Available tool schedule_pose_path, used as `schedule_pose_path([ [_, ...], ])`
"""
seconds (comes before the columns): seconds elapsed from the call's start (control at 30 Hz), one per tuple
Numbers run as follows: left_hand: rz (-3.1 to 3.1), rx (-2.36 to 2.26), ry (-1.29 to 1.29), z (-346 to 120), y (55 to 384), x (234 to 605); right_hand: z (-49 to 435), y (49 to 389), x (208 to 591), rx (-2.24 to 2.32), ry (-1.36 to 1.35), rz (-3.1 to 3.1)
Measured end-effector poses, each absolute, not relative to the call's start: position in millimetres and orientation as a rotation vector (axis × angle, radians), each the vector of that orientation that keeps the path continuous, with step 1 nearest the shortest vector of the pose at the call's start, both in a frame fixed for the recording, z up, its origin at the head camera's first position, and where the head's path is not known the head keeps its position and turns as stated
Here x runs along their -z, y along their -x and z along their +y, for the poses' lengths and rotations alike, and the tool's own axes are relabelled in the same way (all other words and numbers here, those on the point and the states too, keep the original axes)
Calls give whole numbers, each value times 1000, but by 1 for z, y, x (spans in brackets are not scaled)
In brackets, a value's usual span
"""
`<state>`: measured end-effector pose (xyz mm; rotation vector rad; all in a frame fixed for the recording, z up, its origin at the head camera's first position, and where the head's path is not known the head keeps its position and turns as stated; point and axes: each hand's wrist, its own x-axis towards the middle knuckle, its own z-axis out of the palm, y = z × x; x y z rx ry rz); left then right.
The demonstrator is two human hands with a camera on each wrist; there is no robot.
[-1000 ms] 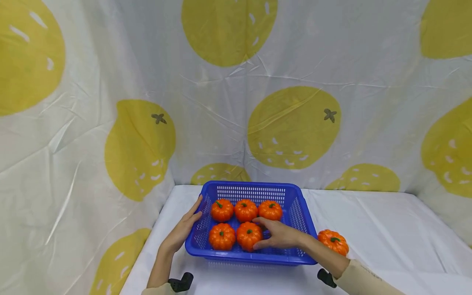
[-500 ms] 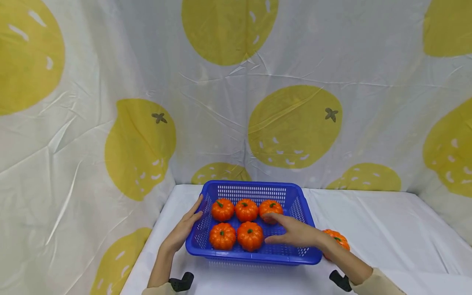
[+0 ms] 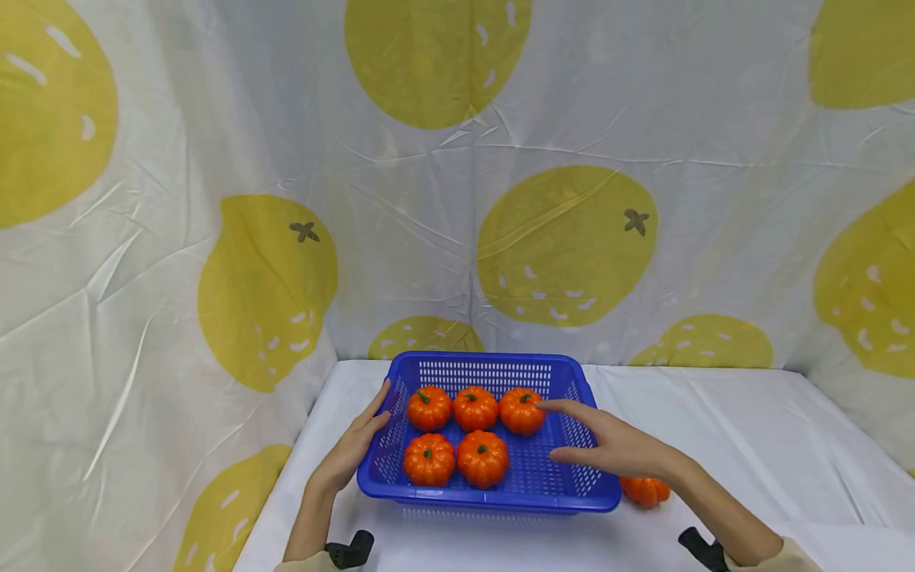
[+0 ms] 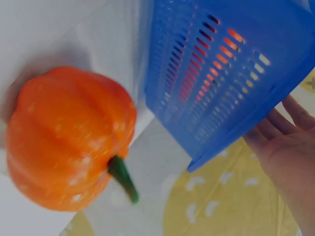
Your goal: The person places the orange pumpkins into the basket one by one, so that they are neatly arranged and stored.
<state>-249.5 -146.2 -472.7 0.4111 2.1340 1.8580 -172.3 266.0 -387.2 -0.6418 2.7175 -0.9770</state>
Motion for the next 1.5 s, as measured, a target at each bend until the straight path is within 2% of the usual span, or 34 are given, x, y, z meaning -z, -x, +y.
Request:
schedule_pose_path([
  [0.63, 2163, -1842, -430, -148, 250, 472, 334, 152, 390, 938, 475, 2885],
  [1.5, 2156, -1834, -425, -147, 250, 473, 400, 122, 438, 916, 349, 2963],
])
